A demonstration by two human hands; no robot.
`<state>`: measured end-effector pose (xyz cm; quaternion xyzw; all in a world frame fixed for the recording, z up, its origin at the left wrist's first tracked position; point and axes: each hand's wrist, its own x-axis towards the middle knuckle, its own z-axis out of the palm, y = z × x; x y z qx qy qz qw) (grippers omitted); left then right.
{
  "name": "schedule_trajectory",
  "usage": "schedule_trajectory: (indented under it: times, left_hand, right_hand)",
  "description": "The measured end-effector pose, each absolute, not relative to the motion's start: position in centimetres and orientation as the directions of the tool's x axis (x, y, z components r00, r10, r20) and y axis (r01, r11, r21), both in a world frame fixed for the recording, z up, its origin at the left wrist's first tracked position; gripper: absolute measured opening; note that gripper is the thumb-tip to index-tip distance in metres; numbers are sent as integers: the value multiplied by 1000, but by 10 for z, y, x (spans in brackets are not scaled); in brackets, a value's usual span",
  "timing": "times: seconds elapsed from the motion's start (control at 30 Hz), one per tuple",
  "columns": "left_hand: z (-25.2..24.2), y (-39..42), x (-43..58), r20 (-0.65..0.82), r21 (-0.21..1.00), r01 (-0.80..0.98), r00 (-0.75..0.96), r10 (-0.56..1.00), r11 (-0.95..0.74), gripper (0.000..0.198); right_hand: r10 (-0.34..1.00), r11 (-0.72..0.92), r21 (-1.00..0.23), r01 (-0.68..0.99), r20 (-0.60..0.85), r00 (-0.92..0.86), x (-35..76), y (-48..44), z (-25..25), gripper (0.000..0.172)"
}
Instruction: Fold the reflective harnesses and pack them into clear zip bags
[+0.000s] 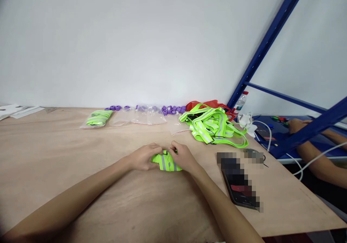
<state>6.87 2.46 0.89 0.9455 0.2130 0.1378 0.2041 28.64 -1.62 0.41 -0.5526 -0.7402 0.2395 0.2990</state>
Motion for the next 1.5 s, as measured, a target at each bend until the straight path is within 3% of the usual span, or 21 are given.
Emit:
schedule_trajectory:
  times: [0.07,0.1,0.3,0.4,0.63,0.8,0.9,1.0,1.1,1.13,1.17,1.33,1.5]
  left_hand:
    - [8,24,69,189,464,345,861,472,-816,32]
    - [7,24,69,205,483,334,855,476,-809,32]
    - [-6,30,67,295,658,254,779,553,-709,41]
    - [-8,32,67,330,719,176,765,554,-672,44]
    - [-5,35,64,340,747,151,750,567,-647,49]
    - [-8,35,65,288,789,221,691,663,-573,61]
    - [-5,37,62,294,806,174,712,638,-566,61]
    - [4,48,49,368,739,151,725,582,-656,51]
    - [15,70,24,425,506,448,614,665,-737,38]
    - [17,79,13,429,390,596,557,711,-702,36]
    - [19,88,2,433,353,661,512,742,-662,34]
    - [15,119,-49,407,251,856,331,852,-452,19]
    - [10,131,-78,322,196,927,247,914,-319,31]
  right_hand:
    - [952,306,-690,656,217,-216,282,-20,3,14]
    - [944,331,-680,655,234,-234,280,-21,3,20]
    - [880,474,-454,755,239,-410,276,-26,-3,78]
    - [846,532,-357,768,269,-461,275,-24,-6,95]
    - [874,486,-314,816,149,-463,271,-25,2,100]
    - [910,415,-359,836,186,-372,269,-26,0,88]
    - [891,451,-360,817,237,-388,269,-26,-3,77]
    - [855,511,-345,787,294,-426,271,-26,-3,65]
    - [852,517,-348,782,302,-428,271,-26,-1,62]
    - [856,510,-355,783,298,-423,271,-27,-1,62]
    - [864,497,-365,787,293,-409,271,-27,-1,62]
    - [920,379,-427,821,269,-285,270,-27,-4,61]
    - [902,413,-420,809,311,-299,270,-26,-6,57]
